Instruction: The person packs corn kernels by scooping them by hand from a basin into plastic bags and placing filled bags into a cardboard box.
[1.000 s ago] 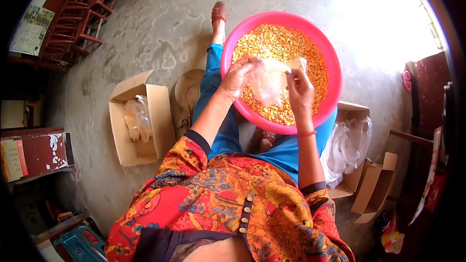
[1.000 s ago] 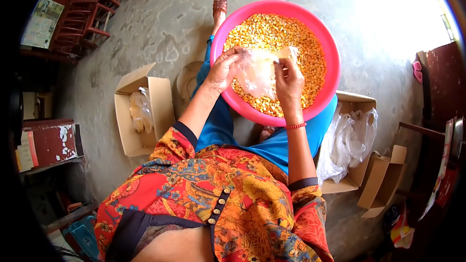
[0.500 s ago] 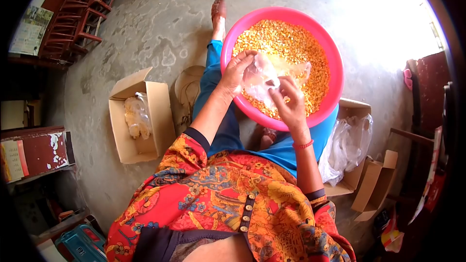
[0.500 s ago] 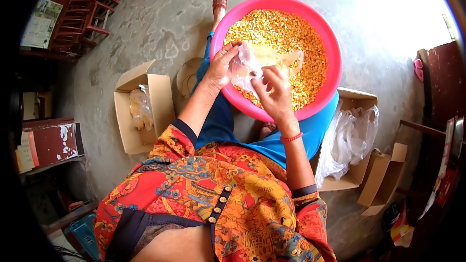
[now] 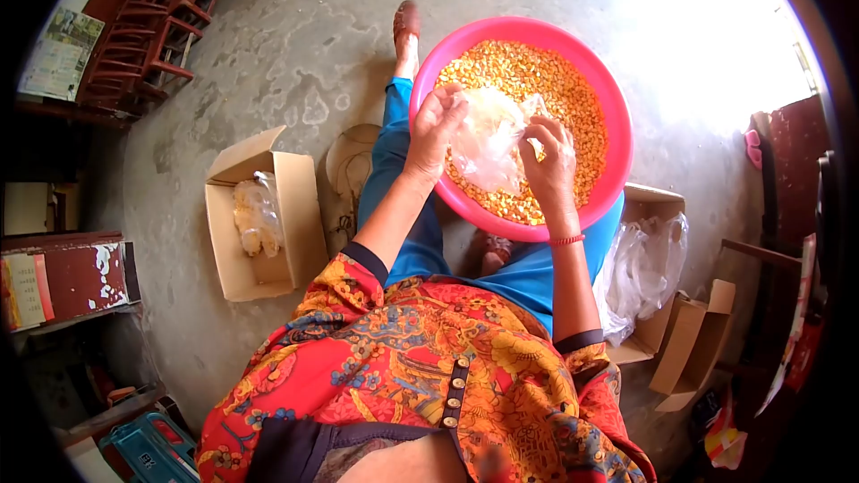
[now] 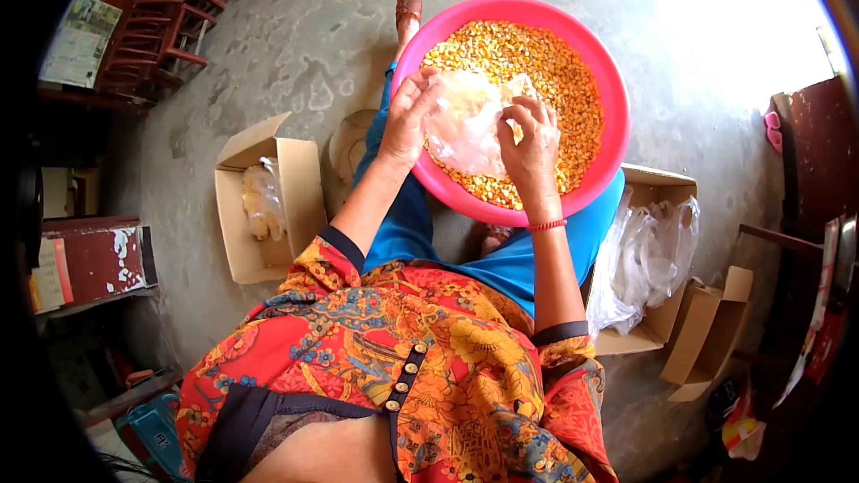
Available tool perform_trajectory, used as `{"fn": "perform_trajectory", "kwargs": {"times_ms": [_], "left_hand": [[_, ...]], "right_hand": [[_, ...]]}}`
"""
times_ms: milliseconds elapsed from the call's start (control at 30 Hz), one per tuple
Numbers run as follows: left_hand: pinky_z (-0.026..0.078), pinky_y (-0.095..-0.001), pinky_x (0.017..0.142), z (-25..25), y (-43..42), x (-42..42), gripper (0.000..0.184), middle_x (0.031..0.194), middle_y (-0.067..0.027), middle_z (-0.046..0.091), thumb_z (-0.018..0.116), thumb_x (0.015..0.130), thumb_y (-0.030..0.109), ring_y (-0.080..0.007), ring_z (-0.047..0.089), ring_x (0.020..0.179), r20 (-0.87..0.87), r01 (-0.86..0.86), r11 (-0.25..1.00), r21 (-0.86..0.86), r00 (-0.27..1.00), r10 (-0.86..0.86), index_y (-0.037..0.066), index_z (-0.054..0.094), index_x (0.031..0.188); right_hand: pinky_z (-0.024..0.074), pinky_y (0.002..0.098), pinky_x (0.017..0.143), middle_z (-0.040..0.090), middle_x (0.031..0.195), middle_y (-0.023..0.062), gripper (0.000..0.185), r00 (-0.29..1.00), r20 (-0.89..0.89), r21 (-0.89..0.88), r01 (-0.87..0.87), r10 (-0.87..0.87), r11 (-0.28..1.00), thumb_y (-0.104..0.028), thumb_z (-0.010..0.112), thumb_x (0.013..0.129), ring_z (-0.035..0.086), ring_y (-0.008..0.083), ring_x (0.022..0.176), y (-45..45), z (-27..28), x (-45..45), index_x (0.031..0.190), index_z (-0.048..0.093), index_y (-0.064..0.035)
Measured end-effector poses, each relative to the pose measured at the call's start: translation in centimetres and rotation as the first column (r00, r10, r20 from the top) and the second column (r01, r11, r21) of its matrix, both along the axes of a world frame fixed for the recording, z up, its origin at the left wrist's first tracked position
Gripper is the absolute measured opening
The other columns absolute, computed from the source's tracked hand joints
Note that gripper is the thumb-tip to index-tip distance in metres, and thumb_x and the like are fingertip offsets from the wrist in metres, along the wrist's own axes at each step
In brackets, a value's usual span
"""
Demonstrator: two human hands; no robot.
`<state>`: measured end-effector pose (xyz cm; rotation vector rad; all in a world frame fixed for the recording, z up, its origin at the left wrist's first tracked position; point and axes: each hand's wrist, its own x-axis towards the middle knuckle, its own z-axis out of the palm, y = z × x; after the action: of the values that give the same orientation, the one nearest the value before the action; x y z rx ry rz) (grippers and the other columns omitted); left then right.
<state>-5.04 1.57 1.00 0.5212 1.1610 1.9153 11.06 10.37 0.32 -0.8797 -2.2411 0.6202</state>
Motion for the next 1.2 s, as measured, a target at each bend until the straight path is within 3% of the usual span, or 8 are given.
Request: {"fn": "perform_trajectory", "kwargs": {"times_ms": [67, 167, 700, 767, 867, 967, 1100, 1200], "left_hand": [[0.042, -0.0246, 0.083, -1.0, 0.5, 0.3, 0.037, 0.104, -0.0036, 0.055, 0.058, 0.087, 0.026, -0.0104, 0.052, 0.095, -0.283, -0.107, 0.993, 0.052, 0.952, 0.118, 0.004, 0.051, 0.116], [0.042, -0.0251, 0.083, 1.2, -0.5, 0.3, 0.049, 0.110, -0.0059, 0.053, 0.062, 0.084, 0.021, -0.0115, 0.053, 0.096, -0.067, 0.114, 0.966, -0.231, 0.989, -0.133, 0.003, 0.043, 0.125], [0.042, -0.0279, 0.089, 4.5, -1.7, 2.5, 0.067, 0.125, -0.0155, 0.045, 0.065, 0.081, 0.016, -0.0177, 0.048, 0.112, -0.148, 0.241, 0.952, -0.190, 0.951, -0.270, -0.001, 0.029, 0.134], [0.040, -0.0292, 0.092, 3.2, -1.6, 1.7, 0.069, 0.128, -0.0166, 0.041, 0.065, 0.079, 0.011, -0.0182, 0.046, 0.113, -0.130, 0.343, 0.891, -0.298, 0.910, -0.394, -0.001, 0.027, 0.135], [0.044, -0.0297, 0.089, 0.3, -1.0, 1.9, 0.050, 0.114, -0.0120, 0.055, 0.051, 0.084, 0.001, -0.0180, 0.054, 0.104, -0.358, 0.027, 0.981, -0.195, 0.929, -0.097, -0.002, 0.034, 0.131], [0.043, -0.0296, 0.092, 0.9, -1.4, 1.0, 0.039, 0.109, -0.0098, 0.059, 0.044, 0.086, -0.001, -0.0172, 0.054, 0.105, -0.181, 0.148, 0.959, -0.242, 0.964, -0.194, -0.003, 0.042, 0.125], [0.040, -0.0298, 0.091, 3.4, -2.0, 0.8, 0.043, 0.112, -0.0102, 0.057, 0.048, 0.088, 0.027, -0.0144, 0.054, 0.103, 0.134, 0.186, 0.932, -0.311, 0.979, -0.150, 0.002, 0.048, 0.122], [0.038, -0.0313, 0.093, 5.5, -2.0, 0.9, 0.053, 0.117, -0.0117, 0.054, 0.053, 0.083, 0.037, -0.0183, 0.049, 0.110, 0.024, 0.192, 0.941, -0.278, 0.981, -0.193, 0.004, 0.047, 0.124]], "right_hand": [[0.0415, 0.0402, 0.085, 0.057, 0.104, 0.0125, 0.020, 0.988, -0.149, -0.073, -0.038, 0.027, 0.997, -0.008, 0.064, 0.071, 0.054, 0.0318, 0.097, -1.2, 2.0, -0.6, 0.091, 0.061, -0.0069], [0.0406, 0.0427, 0.087, 0.054, 0.108, 0.0170, 0.030, 0.955, -0.258, -0.166, -0.194, 0.147, 0.967, -0.009, 0.065, 0.070, 0.050, 0.0356, 0.100, -3.3, 3.3, -1.7, 0.099, 0.060, -0.0052], [0.0437, 0.0437, 0.086, 0.055, 0.106, 0.0225, 0.045, 0.940, 0.256, -0.101, -0.205, 0.224, 0.974, -0.002, 0.055, 0.073, 0.051, 0.0401, 0.102, -5.1, 1.0, -1.5, 0.117, 0.050, -0.0079], [0.0464, 0.0447, 0.079, 0.057, 0.100, 0.0233, 0.043, 0.955, -0.035, -0.007, -0.296, 0.295, 0.955, -0.003, 0.055, 0.073, 0.053, 0.0403, 0.097, -5.5, 0.5, -2.3, 0.116, 0.050, -0.0077], [0.0462, 0.0452, 0.076, 0.053, 0.106, 0.0243, 0.043, 0.962, 0.169, -0.267, -0.166, 0.216, 0.949, -0.003, 0.055, 0.073, 0.053, 0.0417, 0.094, -6.4, 2.5, -2.1, 0.115, 0.046, -0.0020], [0.0466, 0.0454, 0.075, 0.052, 0.107, 0.0239, 0.046, 0.978, 0.125, -0.180, -0.144, 0.168, 0.973, -0.003, 0.056, 0.072, 0.054, 0.0419, 0.090, -5.6, 1.4, -1.5, 0.117, 0.045, -0.0043], [0.0470, 0.0463, 0.071, 0.054, 0.104, 0.0214, 0.041, 0.932, 0.311, -0.261, -0.105, 0.186, 0.960, -0.003, 0.057, 0.072, 0.056, 0.0406, 0.086, -5.5, 2.1, -1.5, 0.112, 0.049, -0.0066], [0.0469, 0.0454, 0.068, 0.057, 0.097, 0.0198, 0.028, 0.961, 0.195, -0.087, -0.180, 0.194, 0.980, -0.005, 0.058, 0.073, 0.057, 0.0389, 0.082, -5.5, 0.2, -1.4, 0.101, 0.056, -0.0059]]}}
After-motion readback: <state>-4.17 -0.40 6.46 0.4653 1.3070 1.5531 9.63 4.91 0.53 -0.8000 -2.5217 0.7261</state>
